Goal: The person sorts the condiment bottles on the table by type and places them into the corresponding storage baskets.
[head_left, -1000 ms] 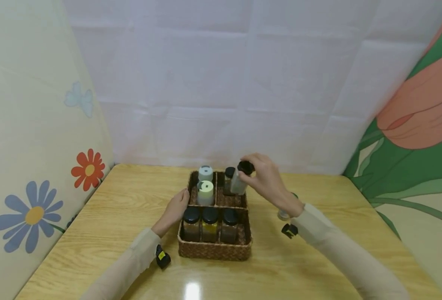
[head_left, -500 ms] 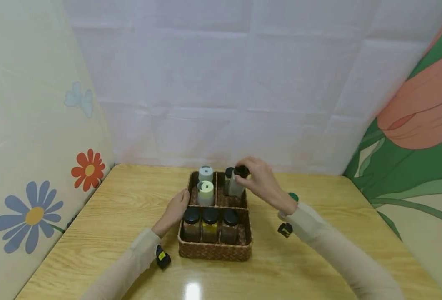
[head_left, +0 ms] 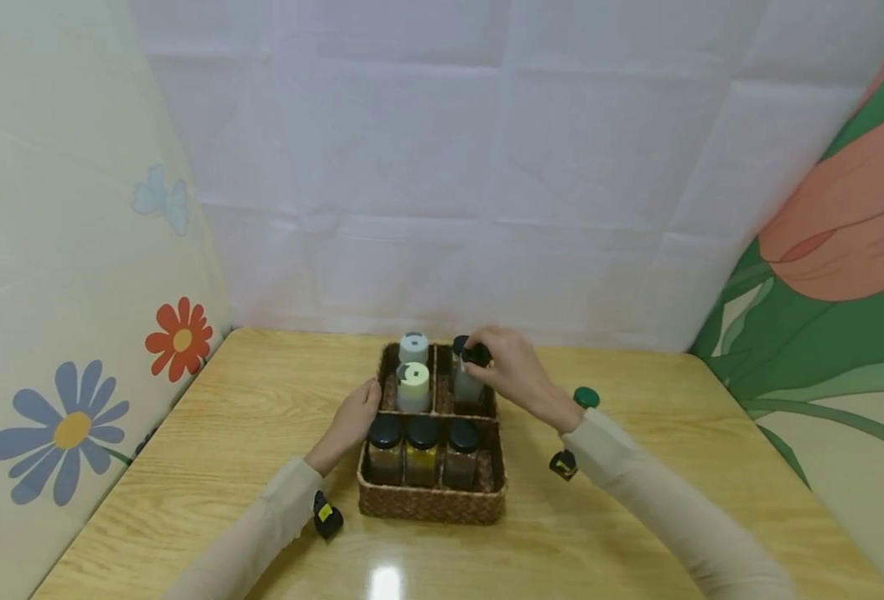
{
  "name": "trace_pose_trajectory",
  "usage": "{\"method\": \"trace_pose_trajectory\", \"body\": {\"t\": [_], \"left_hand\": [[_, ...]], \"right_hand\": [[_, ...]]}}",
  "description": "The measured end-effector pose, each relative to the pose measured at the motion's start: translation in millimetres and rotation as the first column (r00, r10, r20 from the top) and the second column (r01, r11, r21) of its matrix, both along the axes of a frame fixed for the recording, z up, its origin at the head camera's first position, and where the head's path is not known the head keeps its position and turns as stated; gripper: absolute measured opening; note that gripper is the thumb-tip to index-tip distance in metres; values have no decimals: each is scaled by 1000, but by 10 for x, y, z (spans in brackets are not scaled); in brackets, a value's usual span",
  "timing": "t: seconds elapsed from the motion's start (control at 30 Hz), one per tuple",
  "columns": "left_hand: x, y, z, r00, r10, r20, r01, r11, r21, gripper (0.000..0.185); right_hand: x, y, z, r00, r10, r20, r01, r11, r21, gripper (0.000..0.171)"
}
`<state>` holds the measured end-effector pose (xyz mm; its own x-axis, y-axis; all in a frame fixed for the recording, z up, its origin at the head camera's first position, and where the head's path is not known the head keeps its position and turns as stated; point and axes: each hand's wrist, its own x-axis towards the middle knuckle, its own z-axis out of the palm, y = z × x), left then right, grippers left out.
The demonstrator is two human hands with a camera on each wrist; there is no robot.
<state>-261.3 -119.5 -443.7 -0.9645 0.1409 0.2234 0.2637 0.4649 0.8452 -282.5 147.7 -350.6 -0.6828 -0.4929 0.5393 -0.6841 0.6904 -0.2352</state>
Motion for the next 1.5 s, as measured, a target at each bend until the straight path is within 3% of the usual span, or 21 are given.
{"method": "trace_pose_trajectory", "body": {"t": [0.67,1.5], "left_hand": [[25,6,38,1000,4,20,-4,1000,7,42],[32,-11,38,999,-9,32,9,1000,-1,48]], "right_hand": [[-124,-27,-257,999,-6,50,5,1000,11,24],[-41,-92,-283,999,-8,-52,15,990,142,18]]}}
